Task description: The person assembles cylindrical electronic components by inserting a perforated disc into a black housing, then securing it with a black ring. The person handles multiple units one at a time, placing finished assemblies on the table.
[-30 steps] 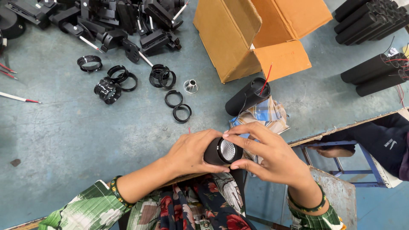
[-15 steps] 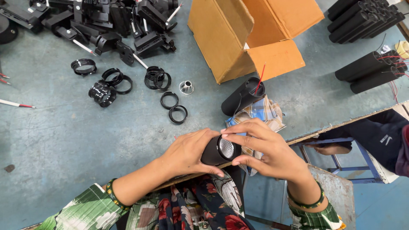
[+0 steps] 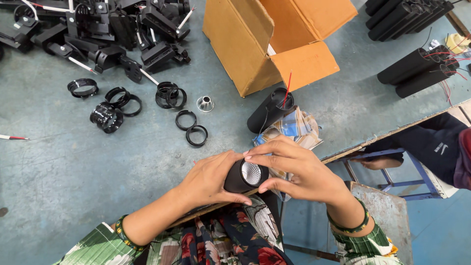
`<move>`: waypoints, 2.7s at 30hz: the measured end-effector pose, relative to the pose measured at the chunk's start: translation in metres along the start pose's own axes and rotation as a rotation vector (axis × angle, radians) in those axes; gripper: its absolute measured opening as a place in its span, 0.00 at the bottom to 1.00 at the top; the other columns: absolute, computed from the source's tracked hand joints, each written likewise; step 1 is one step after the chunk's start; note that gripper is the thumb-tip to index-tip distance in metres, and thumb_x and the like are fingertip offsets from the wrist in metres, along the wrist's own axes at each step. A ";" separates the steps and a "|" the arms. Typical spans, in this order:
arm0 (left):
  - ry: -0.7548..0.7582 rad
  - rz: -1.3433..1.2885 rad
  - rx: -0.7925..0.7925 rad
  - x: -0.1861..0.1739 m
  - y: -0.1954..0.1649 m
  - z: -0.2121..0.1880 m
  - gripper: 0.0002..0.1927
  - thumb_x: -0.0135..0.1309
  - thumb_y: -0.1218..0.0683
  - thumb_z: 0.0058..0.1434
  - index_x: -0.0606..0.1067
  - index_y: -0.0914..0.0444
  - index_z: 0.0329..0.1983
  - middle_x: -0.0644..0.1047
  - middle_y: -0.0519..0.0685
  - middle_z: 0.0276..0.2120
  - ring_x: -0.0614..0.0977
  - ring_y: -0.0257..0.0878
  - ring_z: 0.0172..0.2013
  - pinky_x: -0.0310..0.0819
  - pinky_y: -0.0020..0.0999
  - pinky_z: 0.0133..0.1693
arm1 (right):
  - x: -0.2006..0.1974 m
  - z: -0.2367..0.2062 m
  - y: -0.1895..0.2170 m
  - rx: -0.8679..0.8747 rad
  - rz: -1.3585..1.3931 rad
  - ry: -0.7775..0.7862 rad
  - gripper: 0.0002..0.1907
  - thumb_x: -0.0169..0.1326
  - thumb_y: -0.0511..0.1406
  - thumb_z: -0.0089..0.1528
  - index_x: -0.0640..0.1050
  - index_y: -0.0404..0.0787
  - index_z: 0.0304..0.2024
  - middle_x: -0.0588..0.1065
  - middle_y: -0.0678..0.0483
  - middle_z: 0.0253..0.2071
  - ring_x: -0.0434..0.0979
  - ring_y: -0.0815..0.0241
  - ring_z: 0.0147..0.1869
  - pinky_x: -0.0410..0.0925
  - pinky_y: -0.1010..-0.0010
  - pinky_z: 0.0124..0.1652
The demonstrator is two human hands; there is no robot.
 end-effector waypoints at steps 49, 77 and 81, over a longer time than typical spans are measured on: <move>-0.023 -0.007 -0.032 0.003 0.005 -0.002 0.47 0.68 0.31 0.46 0.67 0.65 0.58 0.77 0.58 0.46 0.81 0.58 0.46 0.76 0.47 0.46 | -0.030 0.053 -0.003 0.043 -0.024 0.384 0.30 0.68 0.37 0.52 0.78 0.45 0.58 0.74 0.53 0.54 0.78 0.55 0.55 0.74 0.68 0.46; 0.008 -0.006 0.015 -0.001 0.003 -0.002 0.43 0.70 0.33 0.45 0.70 0.65 0.53 0.77 0.55 0.43 0.81 0.56 0.44 0.75 0.45 0.45 | -0.024 0.051 0.022 0.021 -0.214 0.395 0.27 0.68 0.41 0.50 0.79 0.44 0.51 0.73 0.56 0.50 0.74 0.50 0.54 0.70 0.60 0.45; 0.023 0.005 0.039 -0.001 0.002 0.000 0.42 0.70 0.33 0.45 0.70 0.64 0.53 0.77 0.55 0.42 0.80 0.56 0.44 0.75 0.46 0.46 | -0.025 0.048 0.024 0.048 -0.193 0.409 0.28 0.68 0.40 0.50 0.78 0.43 0.52 0.72 0.53 0.52 0.75 0.50 0.54 0.69 0.59 0.45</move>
Point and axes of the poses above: each hand's wrist, its own z-axis towards the middle knuckle, its own x-axis out of the palm, y = z × x, the point moved 1 cm from there along z, towards the middle knuckle
